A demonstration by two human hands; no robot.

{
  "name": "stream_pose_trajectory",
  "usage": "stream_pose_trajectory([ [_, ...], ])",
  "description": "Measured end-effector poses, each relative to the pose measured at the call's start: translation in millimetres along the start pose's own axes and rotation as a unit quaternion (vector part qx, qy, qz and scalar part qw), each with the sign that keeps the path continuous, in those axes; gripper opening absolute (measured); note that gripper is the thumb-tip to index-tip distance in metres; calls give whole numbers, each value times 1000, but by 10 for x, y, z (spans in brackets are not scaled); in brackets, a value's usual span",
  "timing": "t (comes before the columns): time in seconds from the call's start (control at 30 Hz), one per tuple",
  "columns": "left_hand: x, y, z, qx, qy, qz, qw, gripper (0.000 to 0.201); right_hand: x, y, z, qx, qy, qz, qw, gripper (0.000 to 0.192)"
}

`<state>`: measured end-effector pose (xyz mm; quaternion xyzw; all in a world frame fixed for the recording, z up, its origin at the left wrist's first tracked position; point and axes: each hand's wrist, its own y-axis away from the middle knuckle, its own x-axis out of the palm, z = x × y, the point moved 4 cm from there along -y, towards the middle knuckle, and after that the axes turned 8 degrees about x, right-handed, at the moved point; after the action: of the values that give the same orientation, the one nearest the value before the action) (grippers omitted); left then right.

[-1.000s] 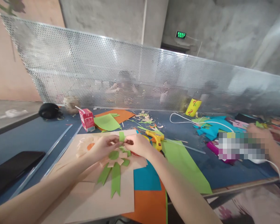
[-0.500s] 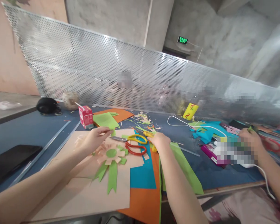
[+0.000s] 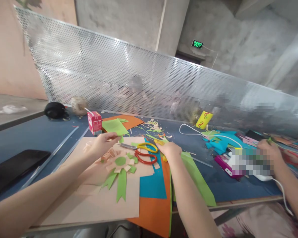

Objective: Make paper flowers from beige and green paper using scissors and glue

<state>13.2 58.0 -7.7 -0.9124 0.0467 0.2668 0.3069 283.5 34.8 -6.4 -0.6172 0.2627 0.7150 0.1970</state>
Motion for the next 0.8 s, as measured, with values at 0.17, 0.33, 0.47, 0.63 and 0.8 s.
stream_pose_trajectory([
  [0.17, 9, 1, 1, -12, 4, 6, 1000, 20, -15, -1, 34, 19, -9, -22, 1000, 51],
  [0.33, -12, 3, 11, -15, 17, -10, 1000, 20, -154, -36, -54, 23, -51, -84, 995, 49],
  [0.47, -26, 6, 31, -39, 57, -31, 997, 22, -313, 53, -86, 15, -100, -174, 980, 57],
  [0.63, -75, 12, 26, -120, 178, -76, 974, 23, -370, 282, 51, -136, -315, -331, 879, 40],
  [0.8, -149, 22, 4, -154, 221, -117, 956, 23, -210, 467, 282, -261, -369, -327, 830, 29],
])
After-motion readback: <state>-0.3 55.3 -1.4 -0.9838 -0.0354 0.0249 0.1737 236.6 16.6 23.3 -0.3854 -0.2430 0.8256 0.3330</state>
